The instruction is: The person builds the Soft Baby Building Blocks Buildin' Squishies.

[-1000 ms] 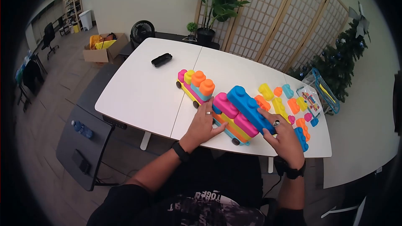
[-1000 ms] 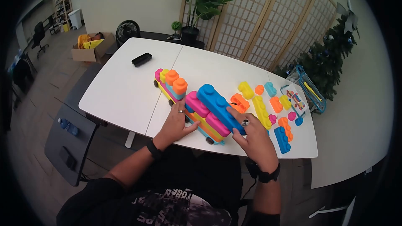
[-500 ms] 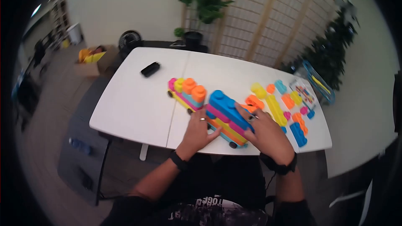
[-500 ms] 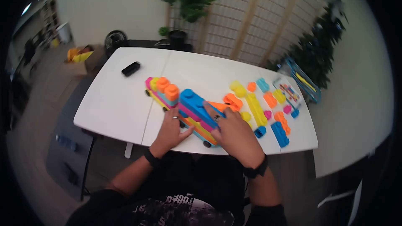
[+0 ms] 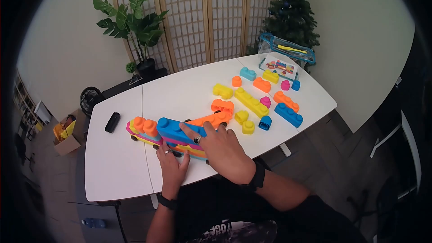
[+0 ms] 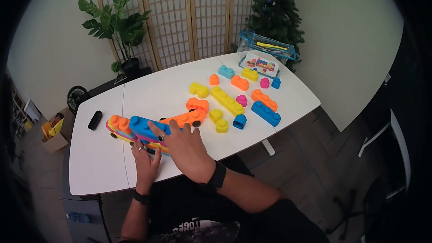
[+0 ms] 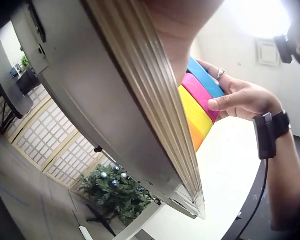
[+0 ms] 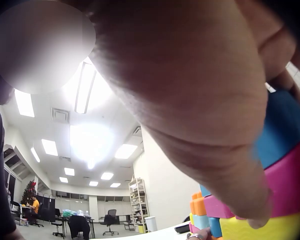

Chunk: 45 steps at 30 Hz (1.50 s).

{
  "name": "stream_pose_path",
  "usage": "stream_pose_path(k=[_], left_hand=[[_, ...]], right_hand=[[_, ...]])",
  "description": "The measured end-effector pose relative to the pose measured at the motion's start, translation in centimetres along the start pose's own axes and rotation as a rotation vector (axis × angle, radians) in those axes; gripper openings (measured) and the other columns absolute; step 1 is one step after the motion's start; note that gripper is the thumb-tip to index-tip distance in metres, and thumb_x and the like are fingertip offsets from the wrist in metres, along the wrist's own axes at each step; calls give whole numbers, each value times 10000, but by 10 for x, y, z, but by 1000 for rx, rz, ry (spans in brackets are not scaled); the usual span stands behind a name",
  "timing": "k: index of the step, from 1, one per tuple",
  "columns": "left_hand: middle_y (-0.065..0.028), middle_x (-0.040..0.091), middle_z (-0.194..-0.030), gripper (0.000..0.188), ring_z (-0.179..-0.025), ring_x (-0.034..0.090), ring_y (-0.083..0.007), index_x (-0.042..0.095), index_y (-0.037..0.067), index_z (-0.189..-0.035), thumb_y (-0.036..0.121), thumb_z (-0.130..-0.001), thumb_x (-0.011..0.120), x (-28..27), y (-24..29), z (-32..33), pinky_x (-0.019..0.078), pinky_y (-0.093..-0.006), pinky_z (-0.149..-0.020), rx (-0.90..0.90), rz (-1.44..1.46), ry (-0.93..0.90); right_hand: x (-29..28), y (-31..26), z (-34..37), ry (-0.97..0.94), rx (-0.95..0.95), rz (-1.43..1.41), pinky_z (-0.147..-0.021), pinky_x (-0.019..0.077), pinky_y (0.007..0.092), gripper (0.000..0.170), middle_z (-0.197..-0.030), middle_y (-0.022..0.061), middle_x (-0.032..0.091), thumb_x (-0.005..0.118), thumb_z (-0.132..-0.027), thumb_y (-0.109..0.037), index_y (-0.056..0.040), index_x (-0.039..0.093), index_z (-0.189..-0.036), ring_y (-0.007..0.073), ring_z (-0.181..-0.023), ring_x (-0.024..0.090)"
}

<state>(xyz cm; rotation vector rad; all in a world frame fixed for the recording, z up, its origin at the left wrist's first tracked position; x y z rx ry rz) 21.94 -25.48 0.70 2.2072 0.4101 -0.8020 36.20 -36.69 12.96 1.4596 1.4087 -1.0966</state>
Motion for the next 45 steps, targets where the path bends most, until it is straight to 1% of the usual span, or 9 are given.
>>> stream_pose_path(k=[7,10,16,22,25,28,32,37,45], left_hand=[[-264,512,-1260,776,-1144,470,-426,446,-162,-1472,318,-962,780,4,-10,-1,425,-542,-1017,-63,-14,-14],[-245,537,-1261,611,-1141,478,-403,529,-139,-1378,281,-995,755,4,-11,0,430,-519,-999,-40,-33,39],[-255,523,-1285,769,-1148,483,-406,450,-174,-1486,297,-975,782,5,-17,-2,432,-527,-1018,-27,40,-26],[-293,477,-1424,904,-1315,505,-456,327,-151,-1590,241,-946,825,10,-34,11,437,-499,-1142,-12,-11,-81],[-262,435,-1475,896,-1289,535,-374,325,-146,-1594,193,-939,836,5,-29,14,490,-436,-1095,-38,14,-38],[-316,421,-1500,952,-1401,468,-475,286,-145,-1610,208,-917,834,5,-22,13,424,-518,-1188,-104,39,-58],[-320,418,-1507,944,-1410,456,-483,288,-138,-1612,203,-915,827,4,-19,15,426,-521,-1188,-132,-9,-55],[-327,434,-1503,942,-1401,456,-490,297,-136,-1604,195,-901,829,5,-15,14,429,-527,-1181,-120,-43,-54],[-361,445,-1494,920,-1386,455,-505,304,-165,-1595,188,-912,809,4,-11,14,406,-550,-1185,-84,-81,-52]], right_hand=[[-4,4,-4,16,13,-142,-737,619,371,819,-1263,212,589,689,-992,-101,-263,371,-1729,344,-970,733],[-4,0,-2,94,35,-109,-730,617,356,791,-1245,198,592,705,-985,-114,-259,419,-1708,319,-930,720],[-3,-1,-5,98,18,-100,-716,610,356,771,-1248,195,604,724,-968,-119,-246,466,-1683,300,-908,708],[2,3,-10,87,-78,-145,-747,614,402,850,-1255,232,606,782,-944,-237,-219,412,-1709,343,-916,732],[-16,19,5,158,-62,-479,-782,618,437,891,-1284,248,610,795,-956,-336,-200,365,-1724,392,-946,749],[-11,63,25,168,104,-519,-877,610,475,772,-1295,229,645,756,-1019,-424,-208,437,-1689,419,-1051,742],[22,150,66,153,373,-269,-899,597,457,522,-1154,162,702,774,-998,-371,-39,708,-1396,351,-1096,711],[36,239,125,176,691,-209,-921,581,447,414,-1172,136,713,843,-927,-158,-119,754,-1329,325,-1128,699],[29,244,114,177,580,-280,-918,574,449,382,-1147,153,709,820,-943,-151,-92,759,-1316,333,-1098,701]])
Point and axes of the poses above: each hand's wrist, its own z-axis away from the middle knuckle, its own x-axis out of the palm, y = z × x, the point moved 7 cm from there along -z, towards the middle knuckle
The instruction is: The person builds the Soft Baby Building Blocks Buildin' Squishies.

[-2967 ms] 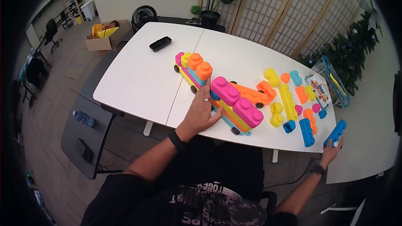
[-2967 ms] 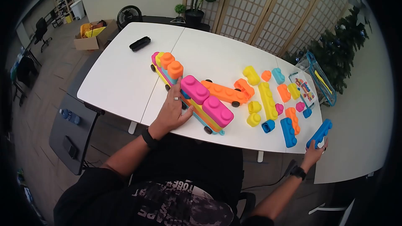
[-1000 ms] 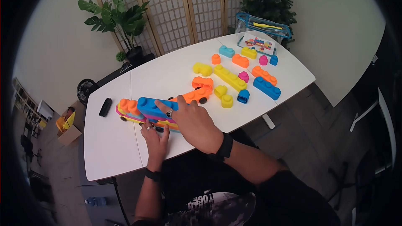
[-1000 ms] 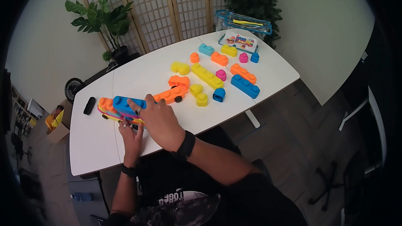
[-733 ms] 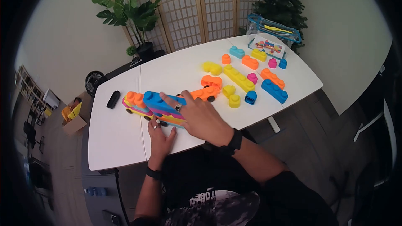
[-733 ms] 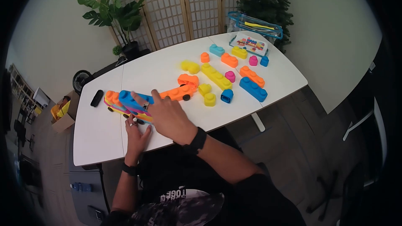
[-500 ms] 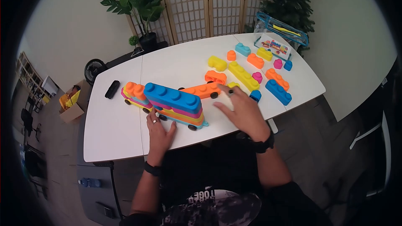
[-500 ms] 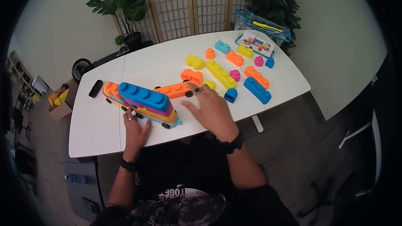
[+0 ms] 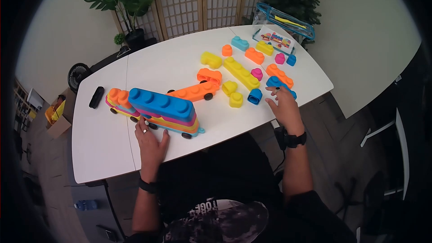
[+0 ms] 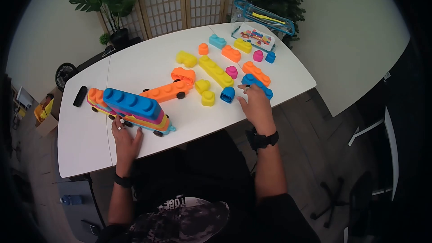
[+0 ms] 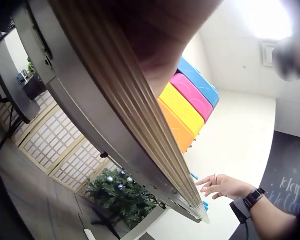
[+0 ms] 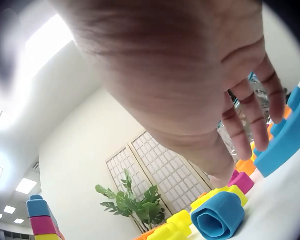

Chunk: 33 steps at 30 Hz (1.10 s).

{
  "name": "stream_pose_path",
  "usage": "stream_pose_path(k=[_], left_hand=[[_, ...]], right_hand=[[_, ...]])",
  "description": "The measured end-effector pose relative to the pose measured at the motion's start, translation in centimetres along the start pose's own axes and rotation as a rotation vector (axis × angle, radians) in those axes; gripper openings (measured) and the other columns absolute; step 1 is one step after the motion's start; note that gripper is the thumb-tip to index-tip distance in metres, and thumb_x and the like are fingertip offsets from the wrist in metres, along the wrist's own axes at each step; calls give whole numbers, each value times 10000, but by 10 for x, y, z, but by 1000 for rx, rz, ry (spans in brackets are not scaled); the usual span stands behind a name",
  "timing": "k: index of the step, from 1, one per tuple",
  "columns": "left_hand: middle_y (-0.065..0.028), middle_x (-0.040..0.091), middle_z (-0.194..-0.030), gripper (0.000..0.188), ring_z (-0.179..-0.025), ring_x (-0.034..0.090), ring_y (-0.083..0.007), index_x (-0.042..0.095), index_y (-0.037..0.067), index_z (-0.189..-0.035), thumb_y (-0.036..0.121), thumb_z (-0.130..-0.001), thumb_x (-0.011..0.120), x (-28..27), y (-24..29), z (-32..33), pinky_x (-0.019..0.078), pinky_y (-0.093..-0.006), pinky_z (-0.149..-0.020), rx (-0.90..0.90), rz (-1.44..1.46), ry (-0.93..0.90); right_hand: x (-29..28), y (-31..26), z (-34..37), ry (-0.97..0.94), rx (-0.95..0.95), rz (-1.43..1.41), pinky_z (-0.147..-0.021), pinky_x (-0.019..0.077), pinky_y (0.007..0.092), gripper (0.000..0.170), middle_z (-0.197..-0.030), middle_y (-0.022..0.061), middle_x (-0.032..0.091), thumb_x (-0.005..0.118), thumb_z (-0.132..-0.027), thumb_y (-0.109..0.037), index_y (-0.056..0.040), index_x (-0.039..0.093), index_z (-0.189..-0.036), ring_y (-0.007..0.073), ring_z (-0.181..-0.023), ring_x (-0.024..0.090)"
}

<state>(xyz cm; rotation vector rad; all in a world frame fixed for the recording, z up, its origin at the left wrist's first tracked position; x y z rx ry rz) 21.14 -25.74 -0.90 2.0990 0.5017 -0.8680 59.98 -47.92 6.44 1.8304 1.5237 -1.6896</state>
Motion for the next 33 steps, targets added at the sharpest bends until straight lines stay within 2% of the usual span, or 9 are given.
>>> stream_pose_path(k=[3,7,13,19,22,25,29,31,33], left_hand=[[-361,447,-1497,917,-1388,452,-501,307,-168,-1592,199,-916,806,1,-2,0,401,-546,-1190,-3,-10,-12],[-360,447,-1500,922,-1379,456,-494,308,-165,-1592,219,-919,807,3,-5,-1,400,-539,-1190,-8,-17,-12],[-364,447,-1498,935,-1367,460,-493,298,-168,-1596,240,-924,803,4,-5,0,407,-537,-1178,15,-55,-12],[-368,443,-1499,941,-1327,482,-488,291,-169,-1598,245,-924,800,2,-2,-1,419,-538,-1161,7,-55,-34],[-362,449,-1498,941,-1321,486,-486,292,-168,-1599,244,-922,799,2,-1,0,422,-538,-1157,7,-62,-36],[-348,467,-1473,951,-1303,499,-476,292,-152,-1608,238,-910,807,1,5,-6,430,-534,-1146,-3,-16,-54],[-326,483,-1443,990,-1275,519,-457,272,-116,-1636,244,-894,818,-2,2,-2,444,-530,-1123,-12,-22,-22],[-330,474,-1449,1014,-1271,521,-450,247,-111,-1651,257,-897,816,-4,4,-1,447,-525,-1121,34,-61,15],[-334,464,-1471,982,-1339,493,-468,263,-128,-1630,272,-914,801,-6,4,-3,419,-522,-1171,-34,-4,-43]], right_hand=[[18,-33,-6,32,-267,76,-916,569,451,344,-1129,154,706,812,-943,-149,-57,770,-1272,342,-1079,693],[41,-66,-16,-20,-294,108,-886,563,474,308,-1094,148,700,807,-945,-186,-9,780,-1195,345,-1103,682],[37,-87,-59,-39,-234,201,-910,587,474,383,-1169,141,739,825,-935,-225,-58,773,-1275,346,-1089,709],[39,-83,-154,30,-277,249,-936,603,492,322,-1235,151,758,791,-943,-184,-72,777,-1244,379,-1159,716],[64,-82,-223,-46,-273,280,-1004,586,474,322,-1284,135,761,798,-936,-152,-126,781,-1256,362,-1194,720],[113,-62,-282,-100,-293,320,-1010,586,474,321,-1219,148,785,794,-911,-131,-125,784,-1232,352,-1194,727],[180,-20,-329,-267,-363,290,-968,607,457,240,-1115,173,801,804,-857,-154,-94,808,-1090,351,-1127,757],[180,-24,-331,-254,-364,252,-930,612,456,190,-1073,192,798,818,-832,-127,-75,804,-1015,378,-1062,767],[176,-28,-333,-237,-387,253,-905,610,459,191,-1040,210,788,826,-823,-110,-33,784,-992,401,-1017,766]])
Point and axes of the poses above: each hand's wrist, its own z-axis away from the middle knuckle, its own x-axis out of the palm, y = z × x, the point moved 7 cm from there along -z, towards the middle knuckle
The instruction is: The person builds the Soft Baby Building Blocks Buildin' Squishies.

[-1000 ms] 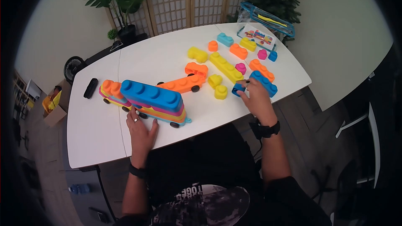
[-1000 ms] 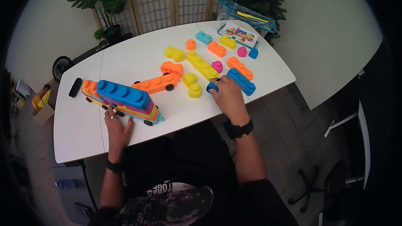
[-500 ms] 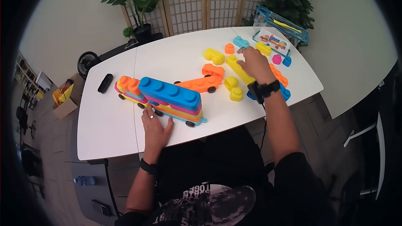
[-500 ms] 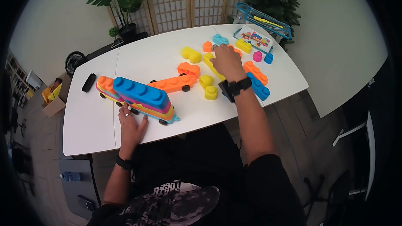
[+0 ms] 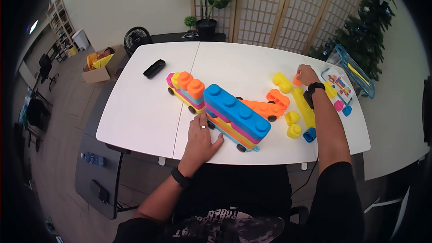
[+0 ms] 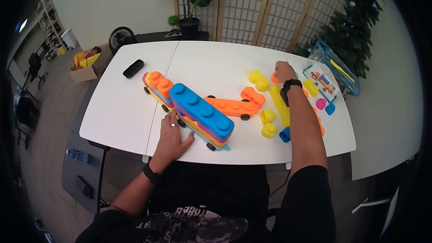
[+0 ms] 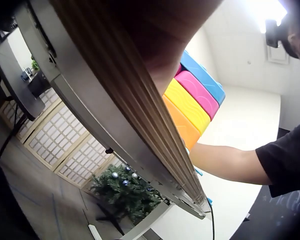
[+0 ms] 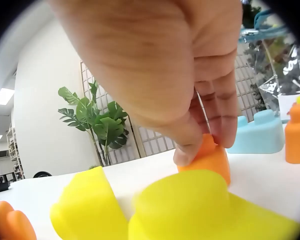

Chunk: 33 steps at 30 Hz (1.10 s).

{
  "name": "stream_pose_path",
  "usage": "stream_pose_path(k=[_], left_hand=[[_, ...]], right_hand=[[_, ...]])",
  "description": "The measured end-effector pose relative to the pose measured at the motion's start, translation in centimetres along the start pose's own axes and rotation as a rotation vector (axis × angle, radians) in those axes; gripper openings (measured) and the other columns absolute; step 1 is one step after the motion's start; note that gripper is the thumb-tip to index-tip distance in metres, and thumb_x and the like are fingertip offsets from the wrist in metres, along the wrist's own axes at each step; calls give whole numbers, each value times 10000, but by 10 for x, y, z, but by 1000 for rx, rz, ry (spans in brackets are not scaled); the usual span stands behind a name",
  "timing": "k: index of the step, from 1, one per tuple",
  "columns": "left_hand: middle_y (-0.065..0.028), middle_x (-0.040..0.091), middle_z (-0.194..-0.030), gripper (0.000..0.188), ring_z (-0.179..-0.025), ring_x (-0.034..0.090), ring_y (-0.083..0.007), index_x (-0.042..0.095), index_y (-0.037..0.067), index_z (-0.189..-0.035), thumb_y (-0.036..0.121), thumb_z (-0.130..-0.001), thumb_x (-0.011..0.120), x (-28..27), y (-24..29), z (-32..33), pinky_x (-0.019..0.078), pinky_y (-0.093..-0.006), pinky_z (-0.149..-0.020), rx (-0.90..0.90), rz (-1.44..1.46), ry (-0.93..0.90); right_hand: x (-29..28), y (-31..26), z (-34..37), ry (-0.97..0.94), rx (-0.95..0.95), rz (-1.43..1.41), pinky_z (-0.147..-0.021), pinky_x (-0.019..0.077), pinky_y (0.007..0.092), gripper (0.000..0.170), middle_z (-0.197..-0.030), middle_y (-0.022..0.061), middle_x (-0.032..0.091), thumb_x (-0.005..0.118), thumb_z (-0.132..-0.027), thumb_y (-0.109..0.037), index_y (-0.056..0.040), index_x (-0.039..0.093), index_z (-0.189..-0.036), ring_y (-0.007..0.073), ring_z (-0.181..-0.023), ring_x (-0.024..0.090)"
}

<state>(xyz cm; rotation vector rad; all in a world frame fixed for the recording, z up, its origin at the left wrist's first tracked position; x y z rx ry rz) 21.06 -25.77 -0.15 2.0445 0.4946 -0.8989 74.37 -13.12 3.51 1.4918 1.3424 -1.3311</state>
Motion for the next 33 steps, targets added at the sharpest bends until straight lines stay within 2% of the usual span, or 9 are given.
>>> stream_pose_path(k=[3,7,9,14,21,24,29,32,33], left_hand=[[-333,456,-1488,965,-1368,482,-476,268,-132,-1624,280,-925,791,0,0,-1,405,-520,-1195,-12,19,-20],[-328,454,-1487,978,-1346,495,-466,255,-122,-1637,282,-926,792,2,-3,-1,415,-517,-1183,13,13,-10],[-327,458,-1479,989,-1331,502,-459,244,-114,-1645,289,-928,794,4,-4,-1,424,-515,-1172,26,6,0],[-330,499,-1425,969,-1263,532,-437,291,-155,-1609,313,-920,786,3,-3,0,458,-507,-1115,45,-7,38],[-315,540,-1376,921,-1184,568,-412,385,-176,-1549,340,-902,789,2,-4,1,498,-493,-1052,58,-46,54],[-312,541,-1382,926,-1194,567,-410,384,-179,-1551,340,-901,790,1,-3,1,497,-489,-1057,64,-40,72],[-313,543,-1394,944,-1207,565,-409,374,-181,-1560,347,-900,795,3,-5,1,495,-490,-1060,70,-50,78],[-315,545,-1401,955,-1213,564,-409,371,-182,-1562,356,-898,798,3,-6,1,494,-490,-1062,68,-59,84],[-316,545,-1403,959,-1215,563,-409,370,-182,-1563,360,-898,798,4,-6,2,494,-490,-1063,65,-60,85]], right_hand=[[-48,-26,-4,179,-22,-15,-870,600,479,231,-1000,248,763,836,-848,-167,31,769,-946,422,-984,759],[-156,-193,40,185,-243,-155,-773,590,433,340,-902,213,747,859,-906,-289,34,782,-979,369,-839,744],[-178,-268,67,147,-433,-303,-730,578,393,406,-867,180,734,868,-919,-355,39,786,-978,303,-789,725],[-176,-375,113,-214,-426,-462,-678,565,358,434,-828,156,741,897,-909,-365,48,770,-951,246,-729,709],[-160,-401,123,-215,-509,-373,-695,567,391,443,-844,184,742,930,-863,-354,44,750,-928,287,-757,723],[-155,-406,125,-161,-615,-349,-553,552,295,408,-772,112,707,894,-930,-315,62,740,-930,158,-615,694],[-155,-409,131,-152,-565,-282,-786,588,388,374,-853,208,728,876,-898,-274,70,767,-1000,320,-804,721],[-153,-411,137,-46,-608,-251,-798,594,402,359,-918,223,743,859,-906,-274,69,779,-979,336,-842,737],[-149,-409,141,-48,-587,-196,-842,594,433,394,-1008,250,750,802,-945,-266,61,744,-1158,378,-925,748]])
Point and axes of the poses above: each hand's wrist, its own z-axis away from the middle knuckle, its own x-axis out of the palm, y = z × x, the point moved 7 cm from there along -z, towards the middle knuckle
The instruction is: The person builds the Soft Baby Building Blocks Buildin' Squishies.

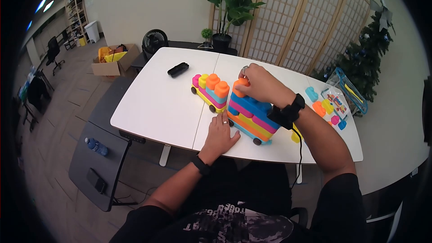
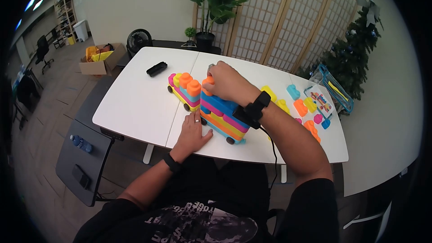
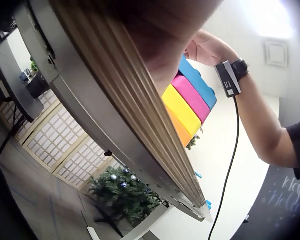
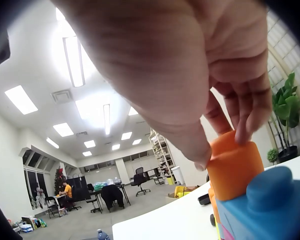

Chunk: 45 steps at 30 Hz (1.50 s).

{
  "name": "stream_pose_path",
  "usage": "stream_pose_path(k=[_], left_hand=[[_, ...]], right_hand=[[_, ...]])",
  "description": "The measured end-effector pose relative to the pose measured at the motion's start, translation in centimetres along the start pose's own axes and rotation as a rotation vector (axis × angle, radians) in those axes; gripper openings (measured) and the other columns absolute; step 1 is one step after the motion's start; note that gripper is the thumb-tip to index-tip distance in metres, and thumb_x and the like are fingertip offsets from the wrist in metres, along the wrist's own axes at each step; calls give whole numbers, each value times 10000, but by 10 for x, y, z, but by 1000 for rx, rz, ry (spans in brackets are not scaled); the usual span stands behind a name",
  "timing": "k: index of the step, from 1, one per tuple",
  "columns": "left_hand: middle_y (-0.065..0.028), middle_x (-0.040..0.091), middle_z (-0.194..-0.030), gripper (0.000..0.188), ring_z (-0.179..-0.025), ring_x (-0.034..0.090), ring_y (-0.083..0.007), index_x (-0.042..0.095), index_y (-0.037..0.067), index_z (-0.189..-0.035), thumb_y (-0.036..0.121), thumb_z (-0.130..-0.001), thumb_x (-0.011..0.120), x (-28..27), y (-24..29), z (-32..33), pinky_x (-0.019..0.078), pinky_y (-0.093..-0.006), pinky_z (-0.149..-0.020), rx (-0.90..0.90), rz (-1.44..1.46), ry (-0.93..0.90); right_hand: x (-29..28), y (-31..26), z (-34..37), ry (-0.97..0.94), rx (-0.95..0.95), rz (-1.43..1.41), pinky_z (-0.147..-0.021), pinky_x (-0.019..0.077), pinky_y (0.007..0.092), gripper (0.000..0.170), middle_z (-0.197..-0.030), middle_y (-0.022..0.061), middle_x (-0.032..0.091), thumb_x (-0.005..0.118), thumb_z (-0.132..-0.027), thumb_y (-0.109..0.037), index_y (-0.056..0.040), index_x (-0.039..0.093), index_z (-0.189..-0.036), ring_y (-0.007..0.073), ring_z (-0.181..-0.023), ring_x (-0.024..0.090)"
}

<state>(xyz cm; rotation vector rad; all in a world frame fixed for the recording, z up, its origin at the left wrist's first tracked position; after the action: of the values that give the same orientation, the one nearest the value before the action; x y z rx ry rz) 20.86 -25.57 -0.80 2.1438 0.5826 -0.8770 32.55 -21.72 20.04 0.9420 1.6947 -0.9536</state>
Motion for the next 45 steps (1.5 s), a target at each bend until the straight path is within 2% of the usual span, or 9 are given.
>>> stream_pose_path(k=[3,4,16,25,26,29,33,37,45], left_hand=[[-313,553,-1392,969,-1218,563,-409,368,-183,-1564,374,-896,796,4,-3,0,494,-489,-1063,-21,-3,-34],[-309,557,-1388,973,-1218,563,-407,367,-183,-1565,379,-896,796,3,-2,0,495,-488,-1061,-12,-9,-21],[-310,559,-1386,1029,-1240,552,-413,330,-195,-1585,400,-876,782,7,-1,-1,478,-490,-1076,-2,-37,-15],[-371,359,-1558,1115,-1351,450,-507,109,-158,-1671,298,-888,759,-9,3,7,380,-561,-1196,46,137,80],[-370,327,-1576,1129,-1370,430,-514,88,-135,-1684,284,-886,768,-15,6,10,366,-568,-1207,64,173,112],[-339,259,-1627,1210,-1449,366,-527,56,-5,-1739,300,-864,834,-45,19,9,333,-608,-1228,151,260,202],[-265,244,-1695,1205,-1559,278,-532,272,175,-1737,437,-769,940,-119,90,-15,324,-653,-1252,367,216,198],[-216,236,-1740,1201,-1611,169,-586,434,299,-1671,548,-648,1014,-104,116,-41,305,-721,-1249,467,-93,51],[-182,432,-1661,1133,-1617,81,-629,502,206,-1499,540,-570,1058,-78,83,-58,230,-764,-1281,491,-88,-64]], right_hand=[[26,0,13,-180,145,-75,-870,586,459,495,-1031,268,735,726,-996,-254,37,605,-1379,414,-962,739],[34,1,15,-260,168,-155,-922,569,460,560,-1045,274,716,665,-1026,-221,-3,443,-1492,424,-1011,728],[53,12,11,-163,164,-297,-992,536,448,470,-1144,271,671,573,-1017,-122,-20,405,-1444,393,-1113,691],[22,31,11,-75,222,-349,-1271,366,457,891,-1636,394,419,558,-1123,-512,-44,128,-1748,447,-1558,430],[9,45,14,-23,192,-370,-1288,333,457,857,-1679,397,352,480,-1139,-571,-42,182,-1745,437,-1609,352],[-6,103,49,-158,343,-415,-1165,479,435,582,-1498,260,612,596,-1107,-397,-52,520,-1569,349,-1395,603],[57,168,98,-222,250,-96,-1076,547,426,548,-1315,216,701,795,-959,-223,-33,646,-1451,339,-1239,681],[115,160,116,-264,183,61,-1079,541,438,632,-1314,194,709,863,-907,-321,-41,655,-1434,345,-1240,671],[103,168,113,-47,153,15,-1071,539,468,586,-1300,195,689,839,-915,-216,4,619,-1412,363,-1265,652]])
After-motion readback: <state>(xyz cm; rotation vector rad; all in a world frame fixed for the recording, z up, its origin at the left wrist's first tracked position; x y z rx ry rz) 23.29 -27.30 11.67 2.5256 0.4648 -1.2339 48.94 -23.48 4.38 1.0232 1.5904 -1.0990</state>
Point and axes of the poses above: each hand's wrist, its own z-axis away from the middle knuckle, its own x-axis out of the palm, y = z × x, the point moved 7 cm from there along -z, towards the middle knuckle
